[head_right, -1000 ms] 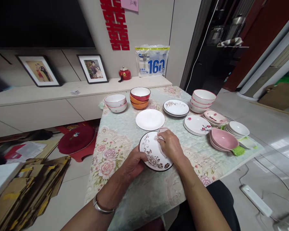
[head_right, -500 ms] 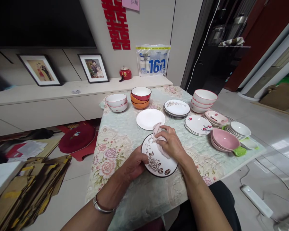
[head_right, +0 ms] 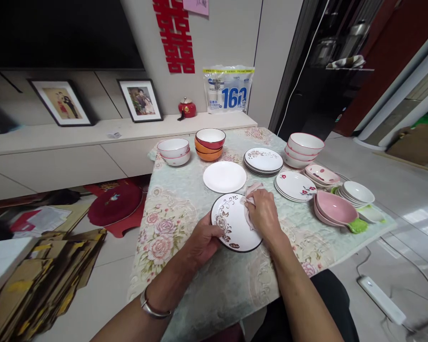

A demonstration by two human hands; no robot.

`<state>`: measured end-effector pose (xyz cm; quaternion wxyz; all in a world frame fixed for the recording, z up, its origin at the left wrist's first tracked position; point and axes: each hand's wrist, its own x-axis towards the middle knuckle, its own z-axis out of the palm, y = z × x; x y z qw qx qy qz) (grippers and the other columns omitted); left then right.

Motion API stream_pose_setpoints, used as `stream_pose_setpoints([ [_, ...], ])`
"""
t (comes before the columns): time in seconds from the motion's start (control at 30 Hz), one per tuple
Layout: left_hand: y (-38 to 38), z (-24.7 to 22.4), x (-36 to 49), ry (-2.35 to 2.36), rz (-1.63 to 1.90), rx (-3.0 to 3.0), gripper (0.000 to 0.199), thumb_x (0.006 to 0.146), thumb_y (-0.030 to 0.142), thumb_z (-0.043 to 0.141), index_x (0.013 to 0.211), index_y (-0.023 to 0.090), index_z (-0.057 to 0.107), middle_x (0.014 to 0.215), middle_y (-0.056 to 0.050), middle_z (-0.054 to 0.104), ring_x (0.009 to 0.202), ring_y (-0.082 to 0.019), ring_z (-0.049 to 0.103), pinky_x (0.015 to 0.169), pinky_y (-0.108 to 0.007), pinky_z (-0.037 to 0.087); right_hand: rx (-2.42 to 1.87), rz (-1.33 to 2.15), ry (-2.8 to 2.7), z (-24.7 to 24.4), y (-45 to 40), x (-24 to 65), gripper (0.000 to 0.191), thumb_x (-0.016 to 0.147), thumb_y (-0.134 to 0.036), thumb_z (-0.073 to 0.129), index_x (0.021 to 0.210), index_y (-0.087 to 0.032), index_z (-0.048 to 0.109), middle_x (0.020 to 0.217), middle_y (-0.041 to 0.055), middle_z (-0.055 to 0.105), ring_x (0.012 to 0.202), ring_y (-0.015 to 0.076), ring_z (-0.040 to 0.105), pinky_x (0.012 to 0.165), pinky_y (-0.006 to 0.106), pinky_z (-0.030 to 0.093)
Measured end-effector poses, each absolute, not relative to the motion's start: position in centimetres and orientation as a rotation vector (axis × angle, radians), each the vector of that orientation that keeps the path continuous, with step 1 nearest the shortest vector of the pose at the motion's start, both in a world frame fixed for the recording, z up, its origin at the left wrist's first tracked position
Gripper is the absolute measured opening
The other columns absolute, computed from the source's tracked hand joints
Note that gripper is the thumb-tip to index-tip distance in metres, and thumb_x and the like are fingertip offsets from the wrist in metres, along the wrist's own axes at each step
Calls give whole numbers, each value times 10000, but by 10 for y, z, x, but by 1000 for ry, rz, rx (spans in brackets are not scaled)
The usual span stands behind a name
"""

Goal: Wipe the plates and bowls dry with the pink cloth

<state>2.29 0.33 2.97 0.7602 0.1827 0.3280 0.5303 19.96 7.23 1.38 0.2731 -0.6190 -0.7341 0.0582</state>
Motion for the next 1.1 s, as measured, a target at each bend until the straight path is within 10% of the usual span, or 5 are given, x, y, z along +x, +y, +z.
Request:
stream_pose_setpoints([
  [0.4,1,26,24,653,1129,540,613,447,-20,518,1025,153,627,766,-13,684,708,-176,631,668,-263,460,-985,558,-2248,32,43,153,126,901,-216,614,1020,-224,653,981,44,664,945,190,611,826,292,469],
  [0.73,0,31,23,716,1070,527,747,406,3,474,1121,154,630,918,-52,730,848,-235,657,699,-299,485,-1729,33,-2010,19,67,194,157,911,-257,569,993,-160,662,993,142,649,932,288,605,786,381,462],
  [1.1,1,21,22,670,1048,584,598,418,-1,474,972,156,636,750,-10,677,676,-170,614,602,-256,441,-1151,246,-2284,29,51,162,286,956,-280,522,1187,-197,668,988,110,584,959,247,576,823,365,498],
])
